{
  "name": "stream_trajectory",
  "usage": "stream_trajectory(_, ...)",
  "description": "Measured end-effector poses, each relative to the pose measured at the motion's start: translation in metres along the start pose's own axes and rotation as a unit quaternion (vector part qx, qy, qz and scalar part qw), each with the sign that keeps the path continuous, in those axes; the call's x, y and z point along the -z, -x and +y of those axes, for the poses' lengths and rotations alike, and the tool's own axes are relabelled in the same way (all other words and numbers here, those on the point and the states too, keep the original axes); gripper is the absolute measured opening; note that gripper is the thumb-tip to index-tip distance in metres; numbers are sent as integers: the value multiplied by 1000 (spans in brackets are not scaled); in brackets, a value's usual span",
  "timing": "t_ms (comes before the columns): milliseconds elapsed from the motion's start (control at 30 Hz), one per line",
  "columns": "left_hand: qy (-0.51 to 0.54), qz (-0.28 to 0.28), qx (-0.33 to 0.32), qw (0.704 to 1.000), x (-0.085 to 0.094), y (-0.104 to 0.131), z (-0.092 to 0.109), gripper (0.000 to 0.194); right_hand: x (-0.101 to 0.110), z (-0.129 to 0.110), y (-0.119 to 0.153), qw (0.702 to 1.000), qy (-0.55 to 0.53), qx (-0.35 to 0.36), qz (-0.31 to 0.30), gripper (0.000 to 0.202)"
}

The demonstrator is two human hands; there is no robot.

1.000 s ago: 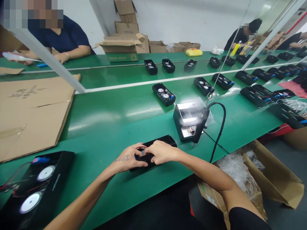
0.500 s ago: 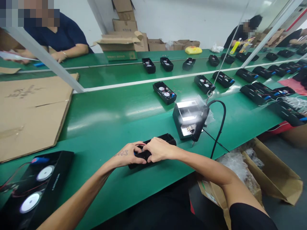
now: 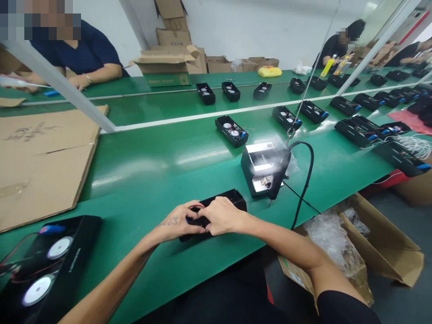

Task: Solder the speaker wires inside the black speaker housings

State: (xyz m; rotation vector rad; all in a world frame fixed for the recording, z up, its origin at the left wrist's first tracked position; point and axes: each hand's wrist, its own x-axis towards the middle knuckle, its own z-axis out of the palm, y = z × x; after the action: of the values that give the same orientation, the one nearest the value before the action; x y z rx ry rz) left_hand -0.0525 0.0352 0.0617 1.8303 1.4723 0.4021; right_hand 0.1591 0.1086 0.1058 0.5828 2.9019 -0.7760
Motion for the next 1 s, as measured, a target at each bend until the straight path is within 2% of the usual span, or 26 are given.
stream_trajectory(67, -33, 21, -16, 999, -15, 11, 3, 17, -1, 4, 24, 995, -38, 38, 83, 39)
stream_trajectory(100, -61, 39, -36, 997, -23, 17, 3, 14, -2, 9, 39, 984, -66, 35, 164, 37)
stream_trajectory(133, -95, 65, -61, 991, -33, 23, 4, 10, -3, 16, 54, 959, -92, 11, 269, 34)
stream_trajectory(167, -132, 95, -91, 982, -42, 29, 4, 7, -4, 25, 69, 913, -109, -37, 390, 31)
stream_trajectory(200, -166, 128, -121, 970, -50, 34, 4, 5, -5, 37, 82, 850, -111, -97, 506, 29)
stream_trajectory(233, -192, 157, -145, 958, -57, 38, 4, 6, -6, 51, 93, 779, -100, -155, 600, 30)
stream_trajectory(267, -209, 178, -161, 948, -62, 41, 4, 6, -7, 65, 101, 722, -85, -203, 656, 36)
stream_trajectory(300, -220, 192, -171, 941, -65, 43, 4, 5, -7, 80, 106, 689, -76, -241, 680, 45)
stream_trajectory(333, -228, 199, -179, 936, -68, 44, 5, 4, -7, 94, 108, 679, -76, -270, 678, 54)
stream_trajectory(400, -241, 204, -186, 930, -69, 45, 5, 4, -8, 116, 108, 697, -102, -308, 640, 60)
stream_trajectory(467, -250, 209, -189, 926, -70, 45, 4, 6, -10, 127, 106, 711, -151, -316, 609, 50)
stream_trajectory(533, -255, 212, -187, 925, -73, 45, 1, 8, -16, 129, 105, 705, -195, -297, 614, 41)
stream_trajectory(633, -252, 222, -183, 924, -79, 46, -4, 10, -28, 122, 106, 694, -254, -239, 629, 39)
stream_trajectory(700, -245, 237, -182, 922, -82, 47, -6, 9, -33, 116, 107, 700, -305, -201, 614, 36)
stream_trajectory(800, -243, 251, -195, 916, -83, 47, -10, 8, -28, 111, 108, 696, -355, -180, 598, 29)
stream_trajectory(867, -246, 254, -206, 912, -81, 45, -10, 6, -15, 110, 107, 670, -362, -165, 627, 30)
stream_trajectory(1000, -248, 268, -209, 907, -79, 35, -6, 8, 23, 107, 102, 595, -337, -98, 723, 38)
